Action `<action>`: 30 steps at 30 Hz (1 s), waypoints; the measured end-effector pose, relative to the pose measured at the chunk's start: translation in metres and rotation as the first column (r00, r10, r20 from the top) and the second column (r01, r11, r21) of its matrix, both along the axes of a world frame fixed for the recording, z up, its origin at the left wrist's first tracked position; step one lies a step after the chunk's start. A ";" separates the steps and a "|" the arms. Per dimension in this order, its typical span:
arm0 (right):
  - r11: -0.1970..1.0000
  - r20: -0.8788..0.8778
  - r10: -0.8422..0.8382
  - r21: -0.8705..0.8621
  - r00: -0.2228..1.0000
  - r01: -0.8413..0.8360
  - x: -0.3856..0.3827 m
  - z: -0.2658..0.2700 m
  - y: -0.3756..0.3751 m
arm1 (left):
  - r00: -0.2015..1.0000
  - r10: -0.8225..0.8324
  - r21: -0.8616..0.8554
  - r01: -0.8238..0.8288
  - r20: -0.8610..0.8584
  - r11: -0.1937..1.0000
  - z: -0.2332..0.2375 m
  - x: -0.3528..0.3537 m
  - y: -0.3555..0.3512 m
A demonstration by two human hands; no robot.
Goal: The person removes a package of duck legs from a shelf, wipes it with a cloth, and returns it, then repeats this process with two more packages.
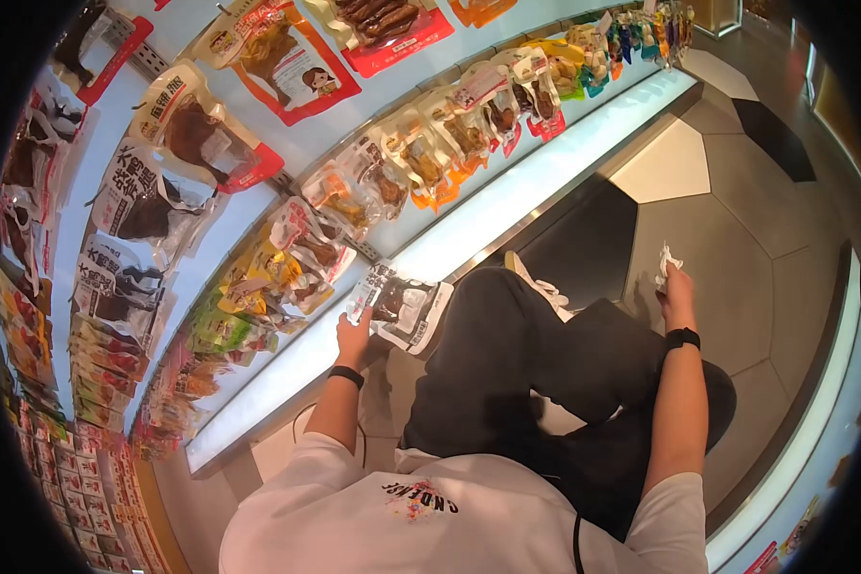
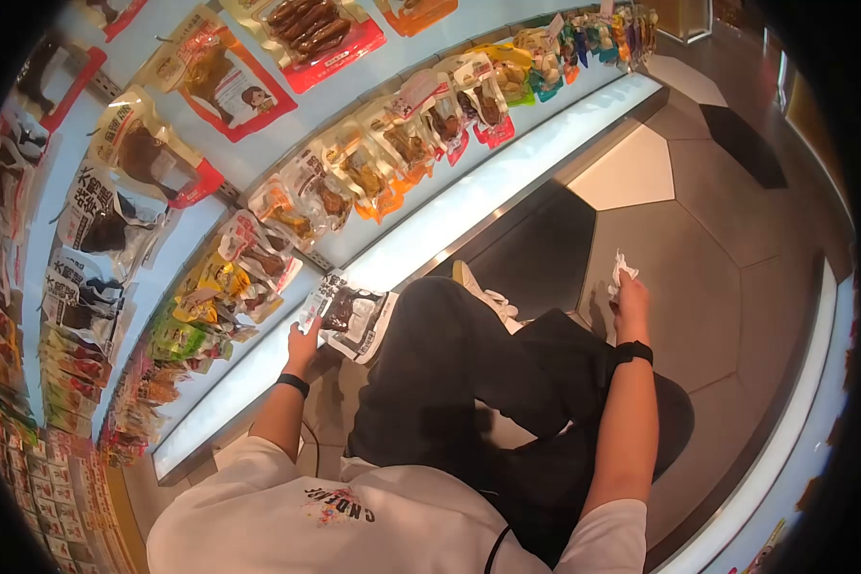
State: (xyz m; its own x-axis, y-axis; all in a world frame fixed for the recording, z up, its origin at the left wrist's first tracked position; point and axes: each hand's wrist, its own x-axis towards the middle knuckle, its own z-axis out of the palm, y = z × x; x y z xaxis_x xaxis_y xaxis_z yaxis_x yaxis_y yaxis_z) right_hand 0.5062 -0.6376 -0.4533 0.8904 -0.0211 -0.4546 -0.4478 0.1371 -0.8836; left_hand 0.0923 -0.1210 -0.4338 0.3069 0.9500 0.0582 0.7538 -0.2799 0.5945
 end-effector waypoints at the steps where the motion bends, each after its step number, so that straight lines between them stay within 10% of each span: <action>1: 1.000 0.003 0.002 0.017 1.000 -0.002 -0.001 0.003 0.003 | 0.993 0.068 -0.154 -0.052 0.101 0.987 0.002 0.010 0.000; 3: 0.999 -0.003 0.015 0.039 1.000 -0.015 -0.004 0.004 0.003 | 0.937 0.255 -0.470 -0.117 0.240 0.875 0.002 0.023 -0.004; 7: 0.998 -0.001 0.029 0.048 1.000 -0.029 -0.003 0.002 0.004 | 0.792 0.272 -0.496 0.045 0.546 0.867 -0.057 0.028 0.028; 11: 0.999 -0.001 0.041 0.036 0.999 -0.040 0.004 -0.005 0.009 | 0.572 0.562 -0.736 0.111 0.597 0.668 -0.078 0.026 0.049; 19: 0.994 0.026 0.063 0.089 0.998 -0.065 -0.001 -0.002 0.013 | 0.535 0.598 -0.802 0.382 0.597 0.459 -0.037 0.035 0.012; 26: 0.993 0.045 0.078 0.087 0.996 -0.081 -0.007 0.007 0.012 | 0.672 0.015 -0.361 0.379 0.740 0.852 0.056 0.006 -0.073; 30: 0.988 0.057 0.100 0.114 0.993 -0.106 -0.003 0.000 0.016 | 0.791 -0.304 -0.163 0.447 0.530 0.880 0.120 -0.017 -0.096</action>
State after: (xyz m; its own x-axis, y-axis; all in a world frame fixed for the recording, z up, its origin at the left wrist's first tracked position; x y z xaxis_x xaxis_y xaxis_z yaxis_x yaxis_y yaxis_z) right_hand 0.5032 -0.6212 -0.4537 0.9072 0.1223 -0.4026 -0.4197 0.1961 -0.8862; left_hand 0.0754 -0.2166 -0.3136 0.6433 0.7636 0.0567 0.2235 -0.2581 0.9399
